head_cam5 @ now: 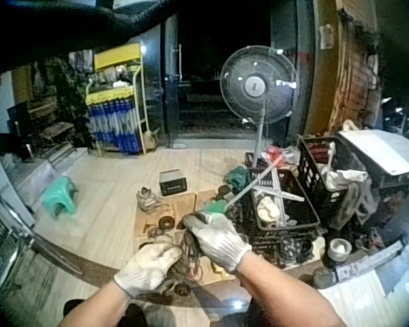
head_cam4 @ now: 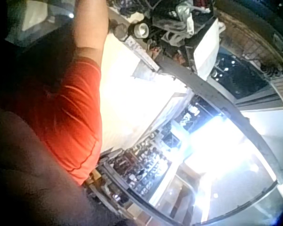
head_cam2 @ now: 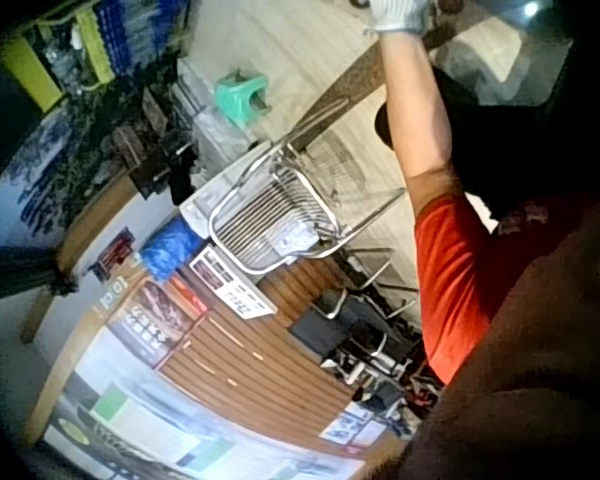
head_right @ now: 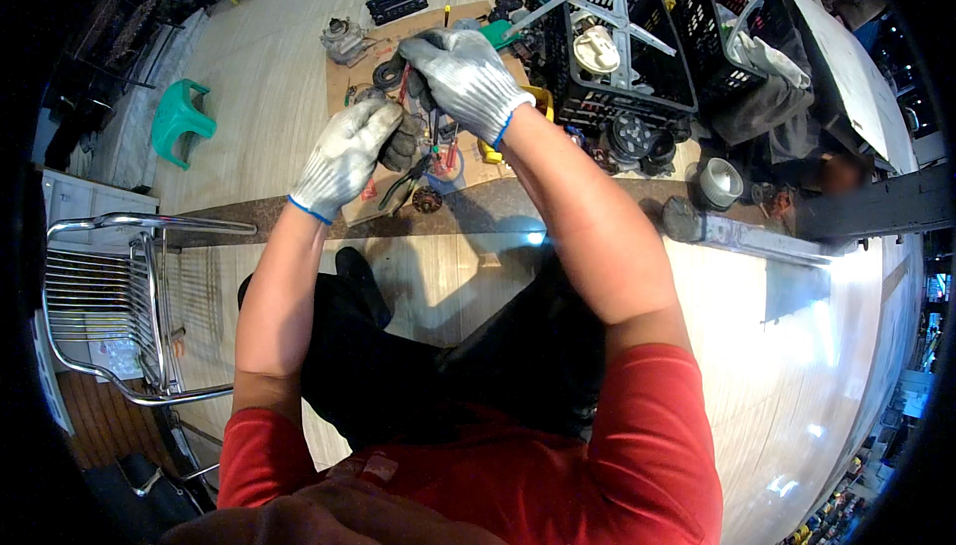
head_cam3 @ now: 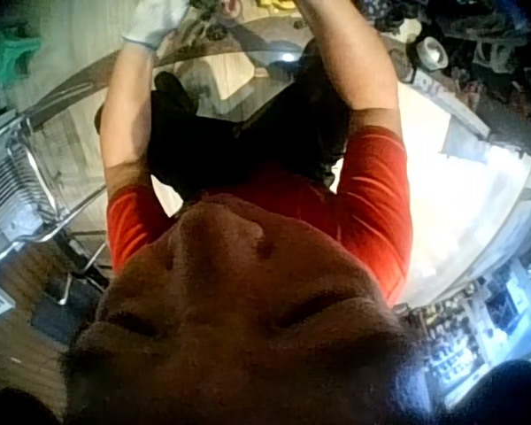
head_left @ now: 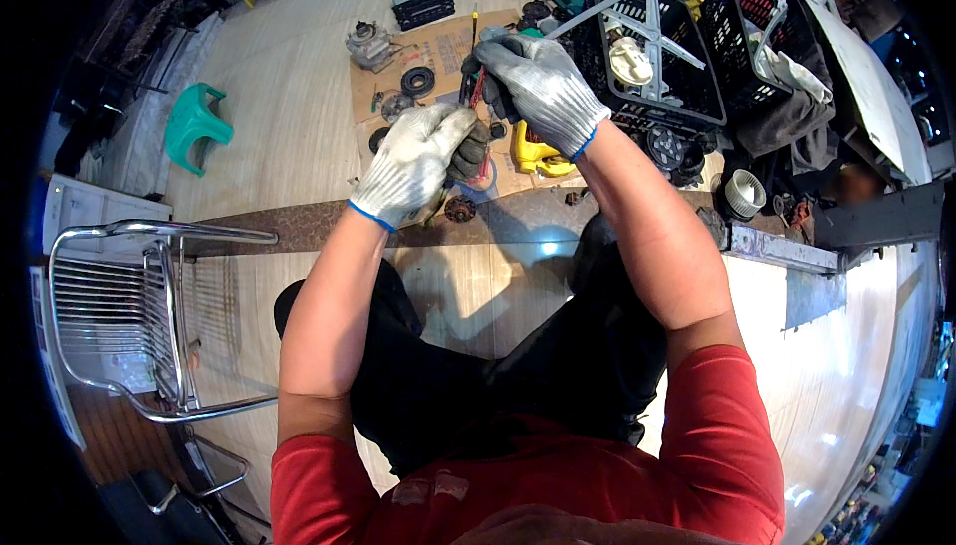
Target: The person, while sitting on the floor, works on an alternator by handling the internal copper winding and using a tool to manipulate wires and components.
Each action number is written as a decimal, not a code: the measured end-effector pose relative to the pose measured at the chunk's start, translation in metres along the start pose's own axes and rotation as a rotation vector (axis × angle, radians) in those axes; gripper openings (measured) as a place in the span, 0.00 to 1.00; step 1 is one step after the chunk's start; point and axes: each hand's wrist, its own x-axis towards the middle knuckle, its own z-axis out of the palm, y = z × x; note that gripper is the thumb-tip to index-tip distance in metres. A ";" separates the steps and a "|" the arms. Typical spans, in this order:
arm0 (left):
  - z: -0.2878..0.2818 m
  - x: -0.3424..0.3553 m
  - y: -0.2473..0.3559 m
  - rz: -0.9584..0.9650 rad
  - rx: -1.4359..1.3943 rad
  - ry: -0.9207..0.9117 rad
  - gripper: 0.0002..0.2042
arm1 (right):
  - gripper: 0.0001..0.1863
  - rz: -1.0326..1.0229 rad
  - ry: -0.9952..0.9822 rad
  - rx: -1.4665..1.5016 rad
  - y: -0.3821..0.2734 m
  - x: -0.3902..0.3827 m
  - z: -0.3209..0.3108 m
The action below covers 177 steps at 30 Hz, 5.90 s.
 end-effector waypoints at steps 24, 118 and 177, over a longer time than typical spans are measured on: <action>0.007 0.004 -0.027 0.322 0.578 0.233 0.16 | 0.25 0.070 -0.037 -0.076 -0.001 0.002 -0.007; -0.021 0.002 -0.010 0.462 0.384 0.344 0.20 | 0.12 0.692 -0.018 1.063 -0.003 -0.002 -0.001; -0.031 -0.018 0.001 0.245 0.471 0.173 0.14 | 0.19 0.275 -0.382 0.235 -0.012 -0.006 -0.016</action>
